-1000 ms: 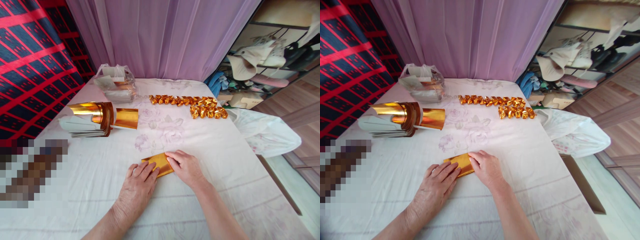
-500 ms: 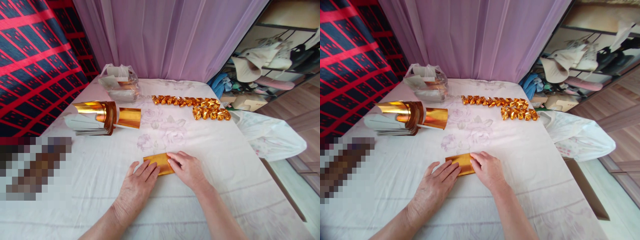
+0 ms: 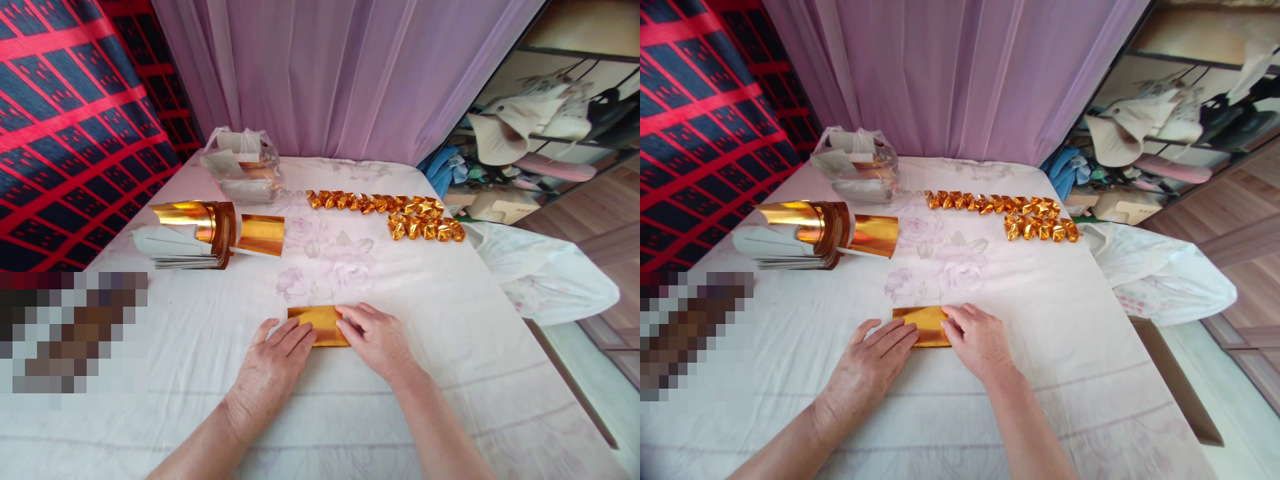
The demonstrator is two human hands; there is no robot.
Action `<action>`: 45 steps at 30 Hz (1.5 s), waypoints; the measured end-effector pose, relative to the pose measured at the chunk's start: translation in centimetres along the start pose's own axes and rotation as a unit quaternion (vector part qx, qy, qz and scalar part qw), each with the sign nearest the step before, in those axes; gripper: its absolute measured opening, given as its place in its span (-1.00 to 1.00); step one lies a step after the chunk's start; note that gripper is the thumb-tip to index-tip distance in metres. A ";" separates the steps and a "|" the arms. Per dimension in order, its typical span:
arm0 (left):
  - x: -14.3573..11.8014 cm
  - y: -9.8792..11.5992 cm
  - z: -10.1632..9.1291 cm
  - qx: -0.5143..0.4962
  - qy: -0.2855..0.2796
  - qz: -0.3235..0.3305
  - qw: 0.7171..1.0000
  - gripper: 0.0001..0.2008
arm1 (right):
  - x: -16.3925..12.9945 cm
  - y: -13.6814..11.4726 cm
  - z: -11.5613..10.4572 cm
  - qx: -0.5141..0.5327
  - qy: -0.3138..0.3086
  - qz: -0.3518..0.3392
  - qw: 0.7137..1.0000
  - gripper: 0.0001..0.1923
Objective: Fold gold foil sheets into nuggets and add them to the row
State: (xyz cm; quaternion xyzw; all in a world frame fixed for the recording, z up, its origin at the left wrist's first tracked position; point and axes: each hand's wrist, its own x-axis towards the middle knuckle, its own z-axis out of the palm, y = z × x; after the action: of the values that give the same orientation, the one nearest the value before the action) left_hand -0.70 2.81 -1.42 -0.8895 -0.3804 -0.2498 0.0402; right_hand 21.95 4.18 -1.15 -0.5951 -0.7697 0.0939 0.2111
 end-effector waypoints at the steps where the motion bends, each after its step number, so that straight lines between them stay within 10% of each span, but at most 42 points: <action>1: 0.0 0.0 0.0 -0.001 -0.002 -0.001 1.000 -0.72 | 0.0 0.0 0.0 -0.001 0.000 -0.001 1.000 -0.75; 45: 0.2 0.5 -0.6 -0.022 -0.034 -0.024 0.999 -0.72 | 0.3 -1.3 -1.3 -0.004 -0.078 0.067 0.995 -0.64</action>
State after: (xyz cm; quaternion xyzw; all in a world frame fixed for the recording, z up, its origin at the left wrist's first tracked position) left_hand -0.47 2.45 -0.78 -0.8889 -0.3968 -0.2288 0.0015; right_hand 21.29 3.97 0.62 -0.6369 -0.7426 0.1512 0.1417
